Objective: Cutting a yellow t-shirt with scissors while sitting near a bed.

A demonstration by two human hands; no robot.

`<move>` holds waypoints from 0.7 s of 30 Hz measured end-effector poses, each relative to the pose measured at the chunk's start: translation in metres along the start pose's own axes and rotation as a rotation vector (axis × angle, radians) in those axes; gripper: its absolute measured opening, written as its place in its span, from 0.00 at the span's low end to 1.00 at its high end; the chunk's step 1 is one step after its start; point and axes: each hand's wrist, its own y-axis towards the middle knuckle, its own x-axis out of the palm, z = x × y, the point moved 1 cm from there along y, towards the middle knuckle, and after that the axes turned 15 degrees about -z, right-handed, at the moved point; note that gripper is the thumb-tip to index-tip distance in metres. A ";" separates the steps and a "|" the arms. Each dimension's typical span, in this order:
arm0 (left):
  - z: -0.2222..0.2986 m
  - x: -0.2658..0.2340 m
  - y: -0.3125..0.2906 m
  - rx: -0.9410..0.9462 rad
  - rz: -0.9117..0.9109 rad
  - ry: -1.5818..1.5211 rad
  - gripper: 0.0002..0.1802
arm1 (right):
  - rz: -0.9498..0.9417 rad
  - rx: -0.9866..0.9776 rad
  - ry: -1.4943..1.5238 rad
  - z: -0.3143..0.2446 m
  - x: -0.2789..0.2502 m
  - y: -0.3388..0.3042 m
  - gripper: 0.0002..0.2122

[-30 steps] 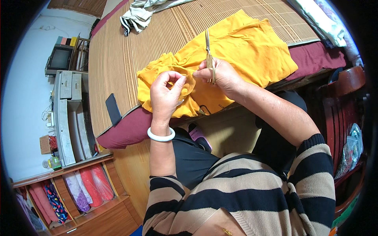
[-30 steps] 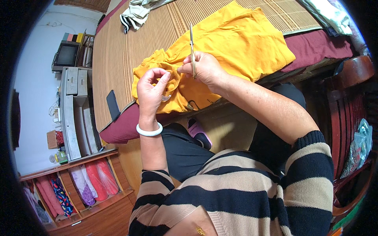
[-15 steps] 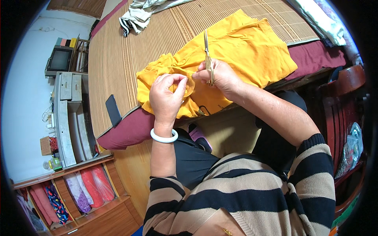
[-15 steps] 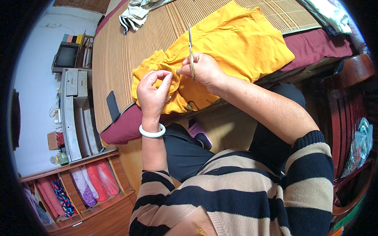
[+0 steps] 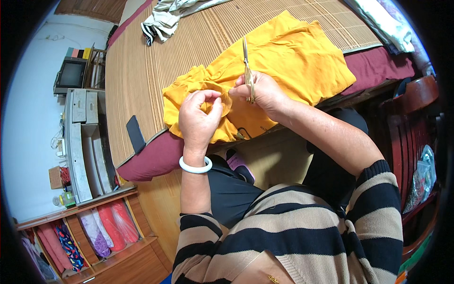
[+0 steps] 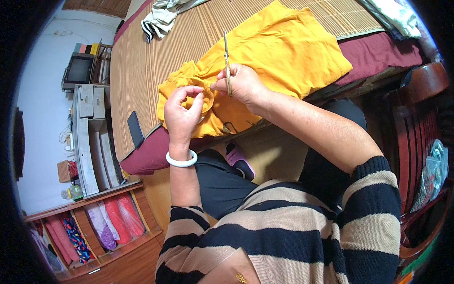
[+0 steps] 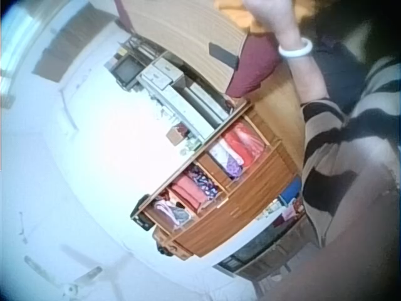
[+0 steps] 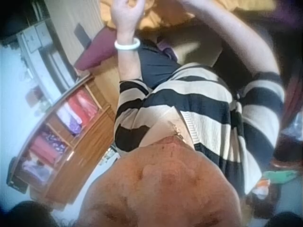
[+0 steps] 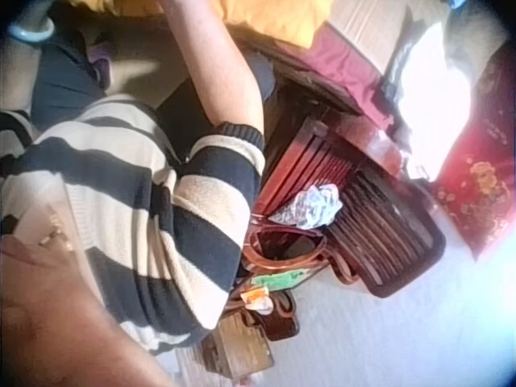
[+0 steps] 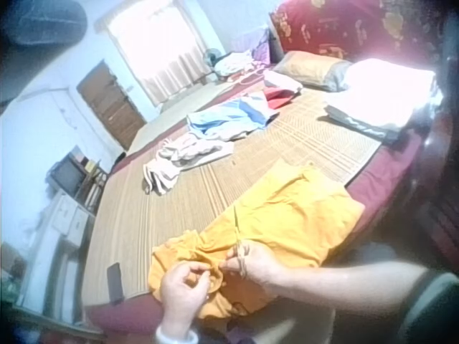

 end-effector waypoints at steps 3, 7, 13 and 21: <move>0.007 0.002 0.001 0.020 -0.015 0.033 0.05 | 0.007 0.005 -0.002 0.002 -0.001 0.000 0.10; 0.005 0.002 0.002 0.064 0.024 0.106 0.04 | -0.018 -0.002 0.026 0.006 -0.004 0.003 0.12; 0.004 0.000 0.001 0.048 0.015 0.099 0.04 | -0.021 -0.008 0.023 0.008 -0.003 0.004 0.13; 0.003 -0.001 0.000 0.046 0.052 0.102 0.03 | 0.021 -0.019 -0.028 0.000 -0.002 -0.001 0.15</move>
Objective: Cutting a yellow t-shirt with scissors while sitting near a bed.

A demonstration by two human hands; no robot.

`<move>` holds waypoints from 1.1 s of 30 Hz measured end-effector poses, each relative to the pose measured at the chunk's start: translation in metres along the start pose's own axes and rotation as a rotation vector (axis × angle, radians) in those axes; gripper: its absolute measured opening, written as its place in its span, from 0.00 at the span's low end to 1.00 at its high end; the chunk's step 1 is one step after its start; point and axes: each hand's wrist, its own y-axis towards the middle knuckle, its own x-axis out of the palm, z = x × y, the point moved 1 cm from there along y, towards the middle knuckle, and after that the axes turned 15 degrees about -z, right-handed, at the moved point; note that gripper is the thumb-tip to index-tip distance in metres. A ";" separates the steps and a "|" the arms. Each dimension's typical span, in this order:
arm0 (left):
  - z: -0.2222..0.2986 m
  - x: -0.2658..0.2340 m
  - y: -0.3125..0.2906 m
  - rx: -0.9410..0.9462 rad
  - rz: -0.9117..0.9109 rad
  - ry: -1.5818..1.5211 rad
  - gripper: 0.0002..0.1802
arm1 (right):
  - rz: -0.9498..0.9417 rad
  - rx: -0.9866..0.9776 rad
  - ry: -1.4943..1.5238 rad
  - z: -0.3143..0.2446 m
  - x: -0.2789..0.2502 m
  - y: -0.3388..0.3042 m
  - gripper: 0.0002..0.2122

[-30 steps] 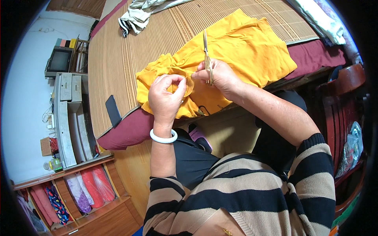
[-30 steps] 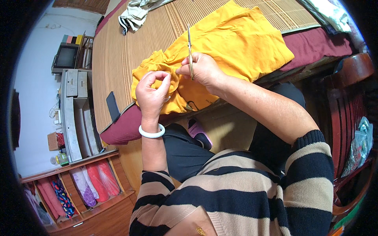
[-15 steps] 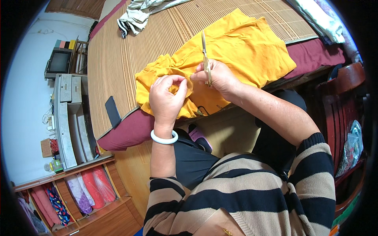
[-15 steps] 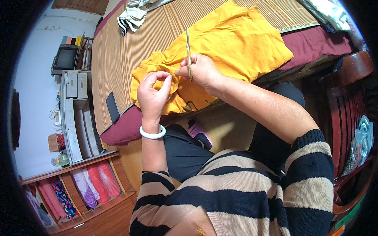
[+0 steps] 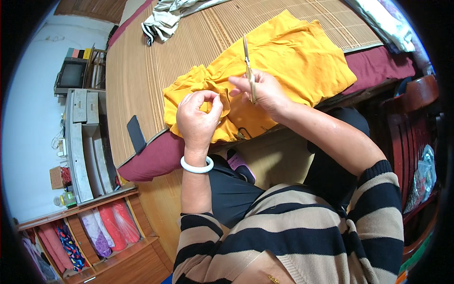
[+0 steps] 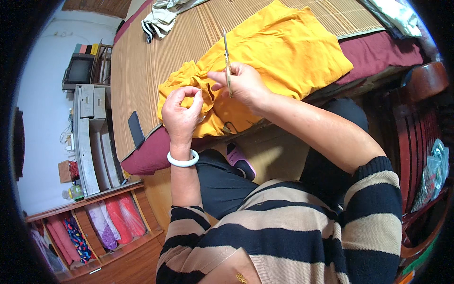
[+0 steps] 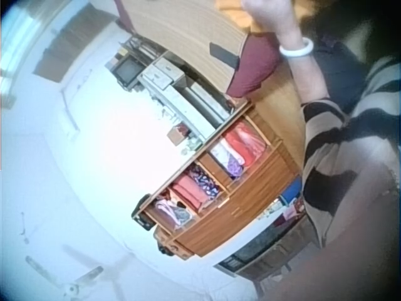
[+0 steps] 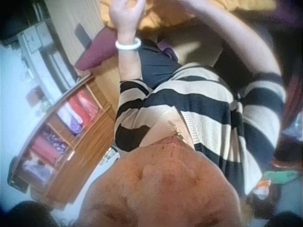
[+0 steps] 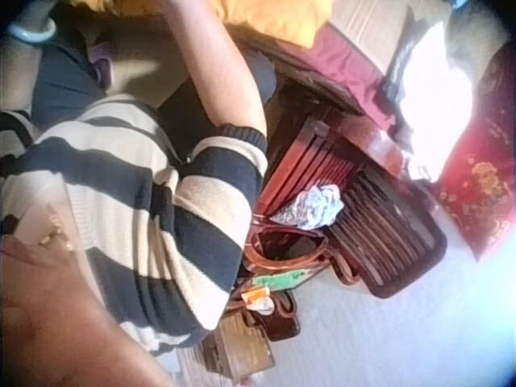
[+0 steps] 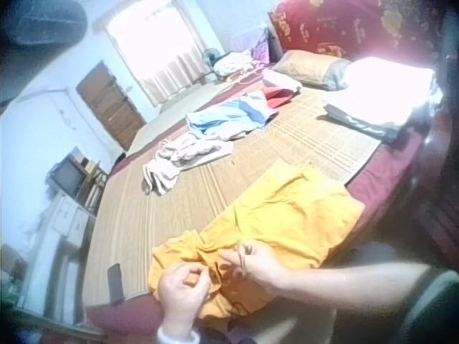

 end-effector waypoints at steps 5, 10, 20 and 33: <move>-0.005 -0.001 -0.003 -0.049 0.018 -0.003 0.04 | -0.161 0.080 0.078 -0.024 0.004 -0.019 0.23; -0.015 -0.002 -0.005 -0.114 -0.024 -0.137 0.04 | -0.438 0.225 -0.123 -0.030 0.012 -0.034 0.27; -0.020 -0.004 -0.005 -0.170 0.025 -0.215 0.04 | -0.540 0.490 -0.208 -0.009 0.017 -0.041 0.34; -0.012 -0.001 -0.005 -0.131 -0.003 -0.146 0.03 | -0.481 0.442 -0.191 -0.003 0.018 -0.034 0.35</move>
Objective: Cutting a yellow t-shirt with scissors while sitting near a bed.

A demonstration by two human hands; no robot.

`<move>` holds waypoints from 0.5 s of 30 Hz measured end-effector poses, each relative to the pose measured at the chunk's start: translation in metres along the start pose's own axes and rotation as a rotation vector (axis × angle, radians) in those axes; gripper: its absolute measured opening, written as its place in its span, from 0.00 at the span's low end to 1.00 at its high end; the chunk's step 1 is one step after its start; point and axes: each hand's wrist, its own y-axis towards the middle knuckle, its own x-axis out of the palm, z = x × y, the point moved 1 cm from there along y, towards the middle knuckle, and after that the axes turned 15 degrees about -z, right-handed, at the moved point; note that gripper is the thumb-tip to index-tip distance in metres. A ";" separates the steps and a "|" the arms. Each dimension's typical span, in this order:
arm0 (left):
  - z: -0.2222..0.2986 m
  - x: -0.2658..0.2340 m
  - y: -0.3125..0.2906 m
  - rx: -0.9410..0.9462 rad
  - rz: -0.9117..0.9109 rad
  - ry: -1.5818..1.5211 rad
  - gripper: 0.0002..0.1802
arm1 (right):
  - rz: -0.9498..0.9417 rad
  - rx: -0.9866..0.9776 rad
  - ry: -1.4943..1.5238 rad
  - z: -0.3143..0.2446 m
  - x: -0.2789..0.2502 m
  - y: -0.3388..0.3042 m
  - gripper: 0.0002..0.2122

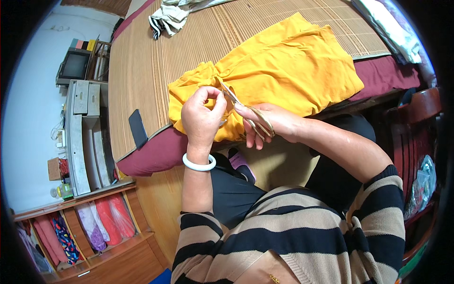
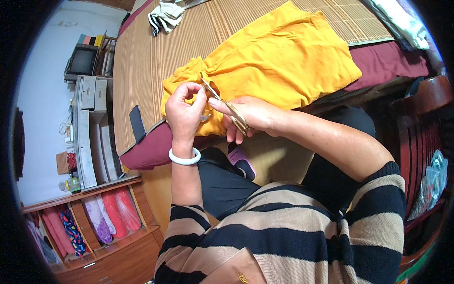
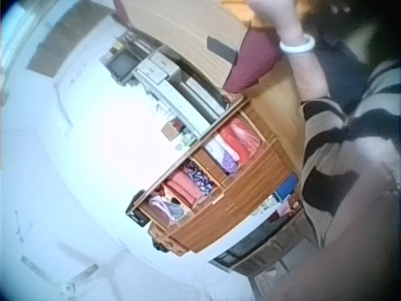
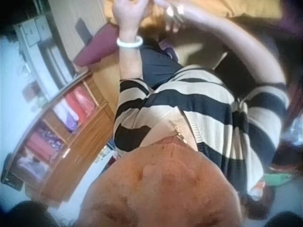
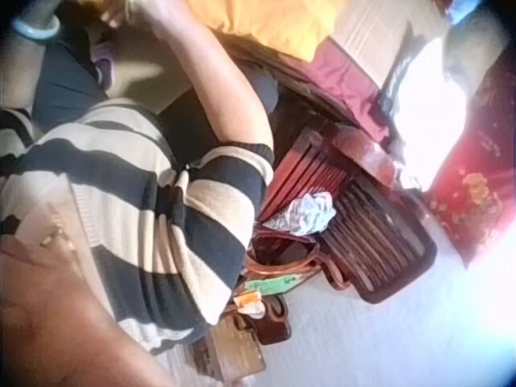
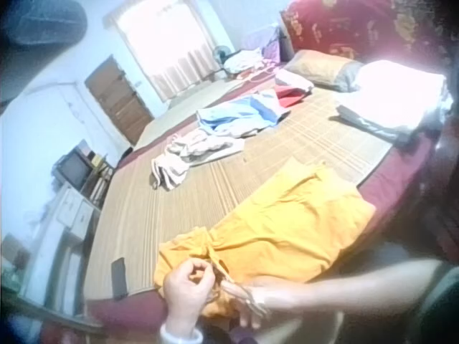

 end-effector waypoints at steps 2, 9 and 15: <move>0.000 0.001 0.000 0.009 0.001 0.001 0.03 | 0.011 -0.001 -0.029 -0.001 0.000 0.001 0.35; -0.002 0.004 0.001 0.011 0.022 -0.008 0.04 | 0.047 0.006 -0.028 -0.004 0.002 0.002 0.34; 0.000 0.006 0.001 0.015 0.051 -0.006 0.04 | 0.109 -0.024 0.019 -0.003 0.002 0.007 0.28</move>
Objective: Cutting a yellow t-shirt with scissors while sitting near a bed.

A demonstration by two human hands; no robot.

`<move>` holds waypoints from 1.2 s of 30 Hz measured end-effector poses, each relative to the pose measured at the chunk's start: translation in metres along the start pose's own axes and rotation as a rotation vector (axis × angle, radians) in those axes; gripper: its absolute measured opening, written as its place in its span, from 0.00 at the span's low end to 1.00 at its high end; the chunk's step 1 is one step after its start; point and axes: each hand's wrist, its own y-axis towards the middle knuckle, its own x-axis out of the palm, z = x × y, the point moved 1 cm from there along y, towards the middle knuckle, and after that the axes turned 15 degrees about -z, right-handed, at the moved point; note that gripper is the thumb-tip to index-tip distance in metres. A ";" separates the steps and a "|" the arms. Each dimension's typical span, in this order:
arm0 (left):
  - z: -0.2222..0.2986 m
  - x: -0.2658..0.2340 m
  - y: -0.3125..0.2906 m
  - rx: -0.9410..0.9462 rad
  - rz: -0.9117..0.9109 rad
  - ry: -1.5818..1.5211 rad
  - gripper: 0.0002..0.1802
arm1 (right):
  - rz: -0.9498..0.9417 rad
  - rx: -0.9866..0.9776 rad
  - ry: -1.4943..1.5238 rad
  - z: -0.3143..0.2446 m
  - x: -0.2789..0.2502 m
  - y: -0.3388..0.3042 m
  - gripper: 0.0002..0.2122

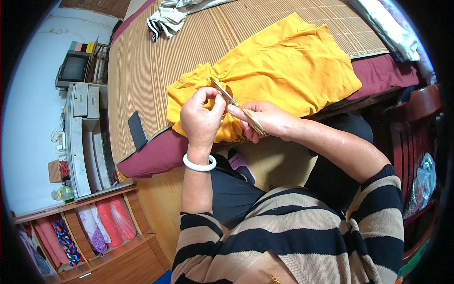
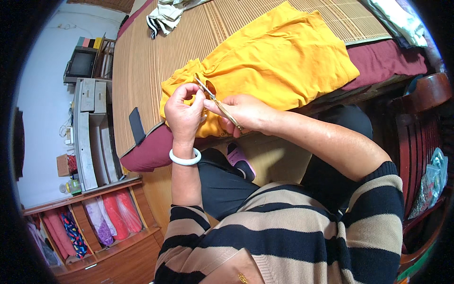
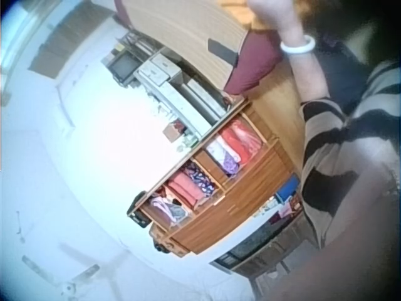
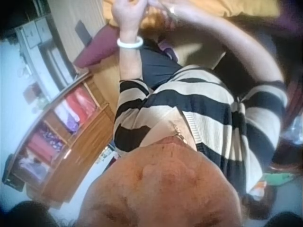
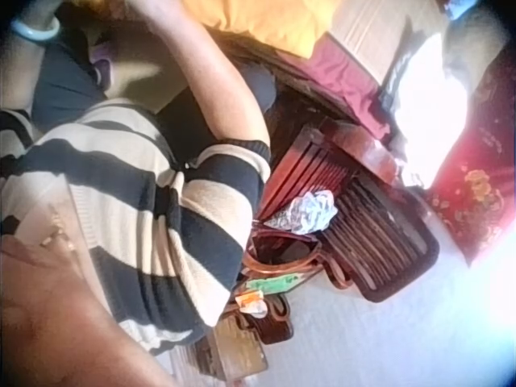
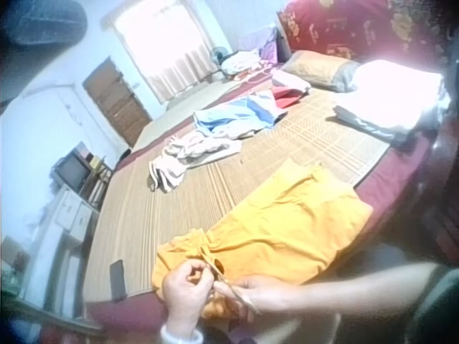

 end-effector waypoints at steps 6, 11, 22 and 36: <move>0.001 -0.001 -0.002 -0.041 -0.041 -0.008 0.05 | 0.090 0.020 -0.108 0.001 -0.003 0.002 0.29; 0.001 -0.001 -0.001 -0.032 -0.037 0.010 0.05 | 0.161 0.048 -0.306 -0.003 -0.005 0.002 0.29; 0.000 -0.004 -0.001 -0.004 0.041 -0.071 0.02 | 0.203 0.014 -0.435 -0.004 -0.005 0.001 0.25; -0.002 -0.002 -0.003 -0.025 -0.037 -0.111 0.03 | 0.138 0.083 -0.197 -0.006 -0.005 0.005 0.32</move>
